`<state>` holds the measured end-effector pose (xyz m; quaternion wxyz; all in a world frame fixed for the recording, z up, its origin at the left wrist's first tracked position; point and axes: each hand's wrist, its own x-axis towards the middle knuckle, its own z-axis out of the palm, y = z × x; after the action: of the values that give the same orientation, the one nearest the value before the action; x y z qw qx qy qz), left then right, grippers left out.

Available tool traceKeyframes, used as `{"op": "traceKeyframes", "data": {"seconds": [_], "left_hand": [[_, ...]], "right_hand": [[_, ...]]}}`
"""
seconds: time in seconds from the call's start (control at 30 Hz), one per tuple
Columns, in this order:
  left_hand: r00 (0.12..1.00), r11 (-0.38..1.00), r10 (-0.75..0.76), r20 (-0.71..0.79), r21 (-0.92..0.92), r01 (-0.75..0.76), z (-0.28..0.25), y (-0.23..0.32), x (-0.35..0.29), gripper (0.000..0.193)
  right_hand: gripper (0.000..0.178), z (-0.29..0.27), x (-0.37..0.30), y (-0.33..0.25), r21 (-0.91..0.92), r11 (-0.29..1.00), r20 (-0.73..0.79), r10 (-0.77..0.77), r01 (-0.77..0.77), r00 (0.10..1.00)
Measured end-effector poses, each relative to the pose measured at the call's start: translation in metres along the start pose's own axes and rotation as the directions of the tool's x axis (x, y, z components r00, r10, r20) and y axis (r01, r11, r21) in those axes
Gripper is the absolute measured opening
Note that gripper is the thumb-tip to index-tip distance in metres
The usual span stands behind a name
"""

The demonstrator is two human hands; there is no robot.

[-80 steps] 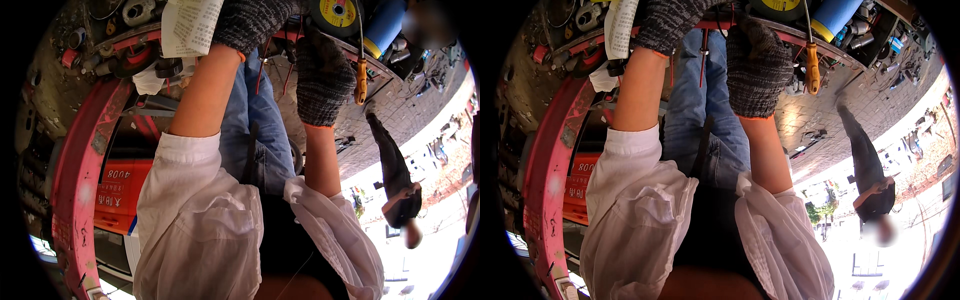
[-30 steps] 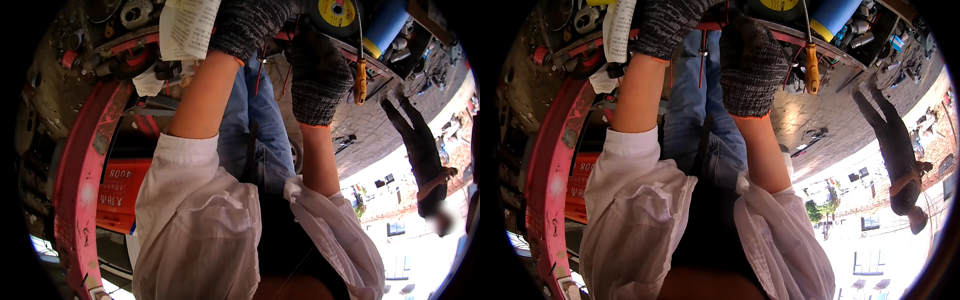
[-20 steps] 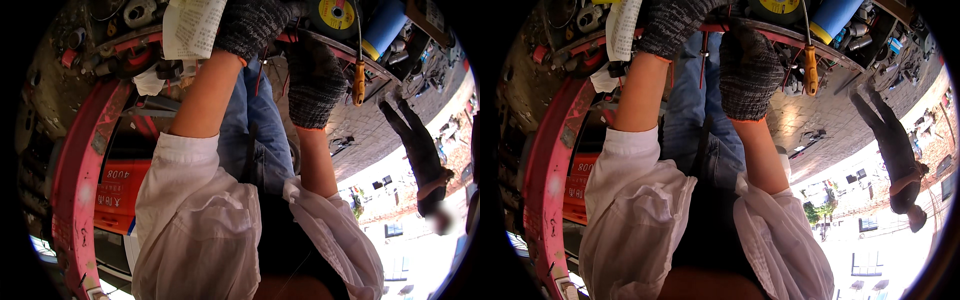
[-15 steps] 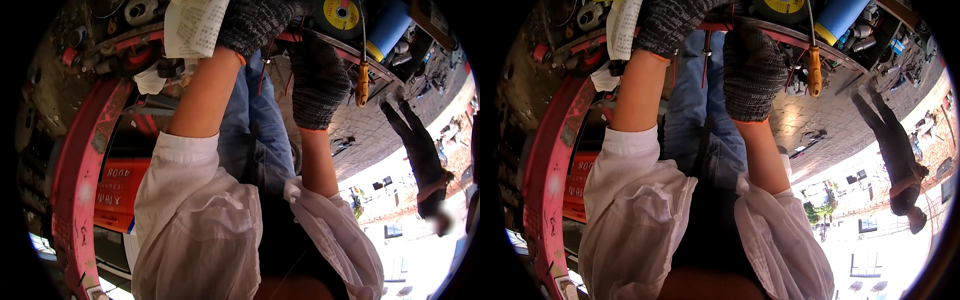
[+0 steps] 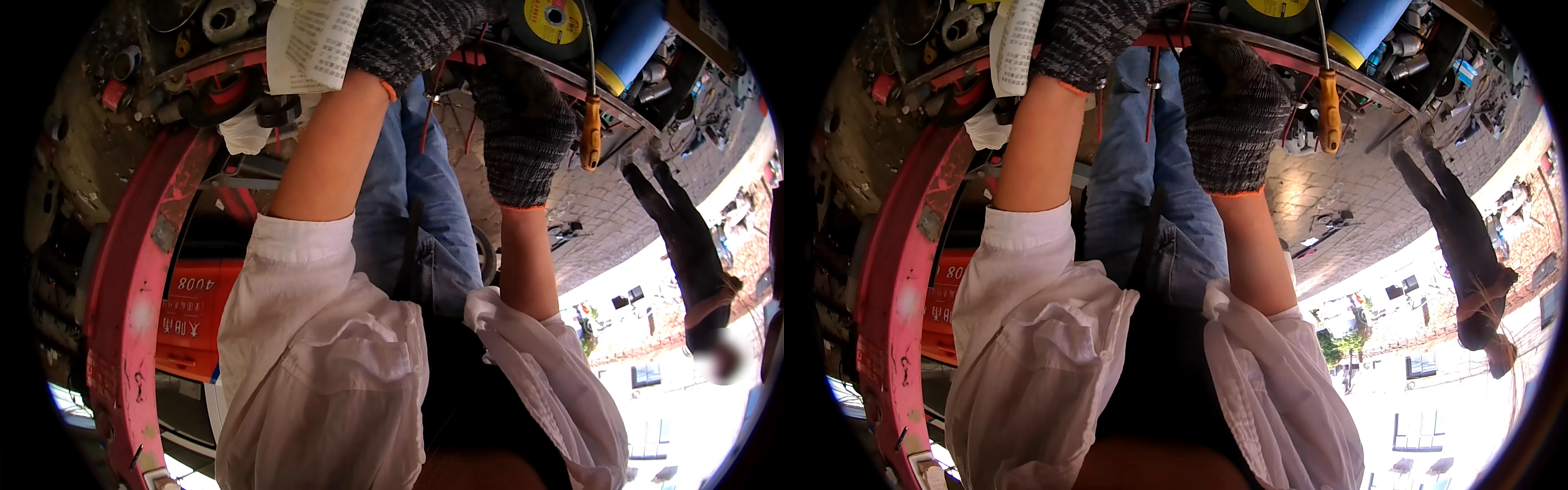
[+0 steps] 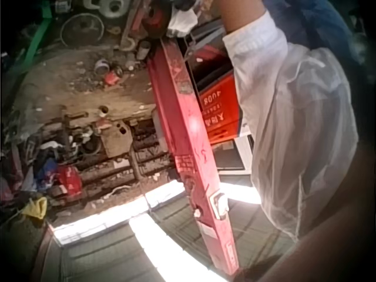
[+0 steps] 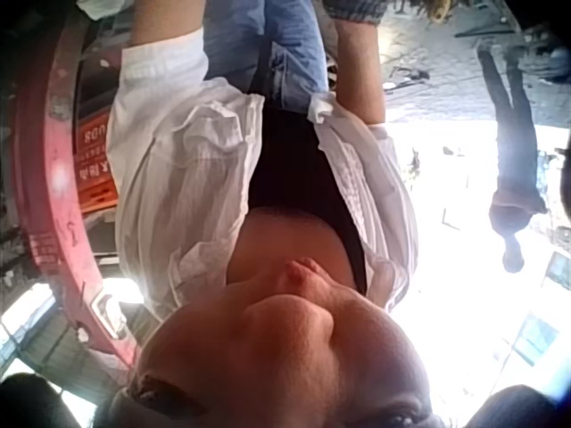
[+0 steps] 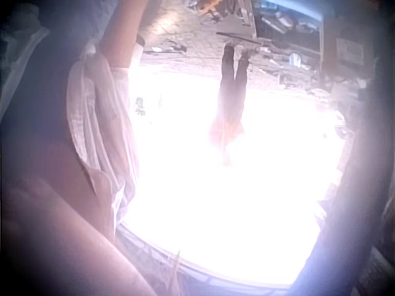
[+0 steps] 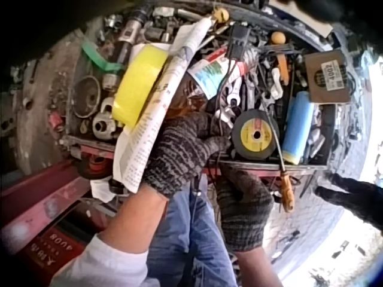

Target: The person works on the underside of a vehicle, manipulating wires and components with gloved hands. They appear to be performing a repair or maintenance task, possibly involving electrical connections, while standing in a workshop environment.

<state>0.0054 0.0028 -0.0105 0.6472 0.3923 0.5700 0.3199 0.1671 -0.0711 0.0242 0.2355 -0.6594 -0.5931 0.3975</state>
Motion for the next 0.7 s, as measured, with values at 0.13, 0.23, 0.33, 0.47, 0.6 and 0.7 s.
{"op": "traceKeyframes", "data": {"seconds": [0.13, 0.23, 0.33, 0.47, 0.6, 0.7], "left_hand": [[0.963, 0.952, 0.192, -0.190, 0.273, -0.136, 0.010, -0.005, -0.003, 0.039], [0.996, 0.998, 0.063, -0.061, -0.009, -0.064, 0.008, 0.003, 0.004, 0.042], [0.973, 0.986, 0.167, -0.157, 0.049, -0.161, 0.013, -0.010, 0.002, 0.044], [0.990, 0.983, 0.103, -0.101, -0.142, -0.117, 0.008, -0.020, 0.012, 0.041], [0.995, 0.979, 0.056, -0.086, -0.193, -0.072, 0.007, -0.012, 0.011, 0.034], [0.985, 0.991, 0.133, -0.113, 0.014, -0.133, 0.004, -0.009, 0.006, 0.031]], "right_hand": [[0.018, 0.013, 0.000, 0.006, 0.019, 0.998, -0.112, -0.064, 0.067, 0.992], [0.030, 0.006, -0.001, -0.002, -0.132, 0.987, -0.111, -0.109, 0.094, 0.988], [0.027, 0.009, -0.002, -0.009, -0.191, 0.980, -0.055, -0.064, 0.053, 0.996], [0.025, 0.014, -0.010, -0.005, -0.222, 0.972, -0.095, -0.095, 0.072, 0.991], [0.025, 0.013, -0.011, -0.005, -0.155, 0.987, -0.110, -0.067, 0.050, 0.992], [0.029, 0.009, -0.010, 0.003, -0.051, 0.999, -0.112, -0.019, 0.013, 0.994]]}}
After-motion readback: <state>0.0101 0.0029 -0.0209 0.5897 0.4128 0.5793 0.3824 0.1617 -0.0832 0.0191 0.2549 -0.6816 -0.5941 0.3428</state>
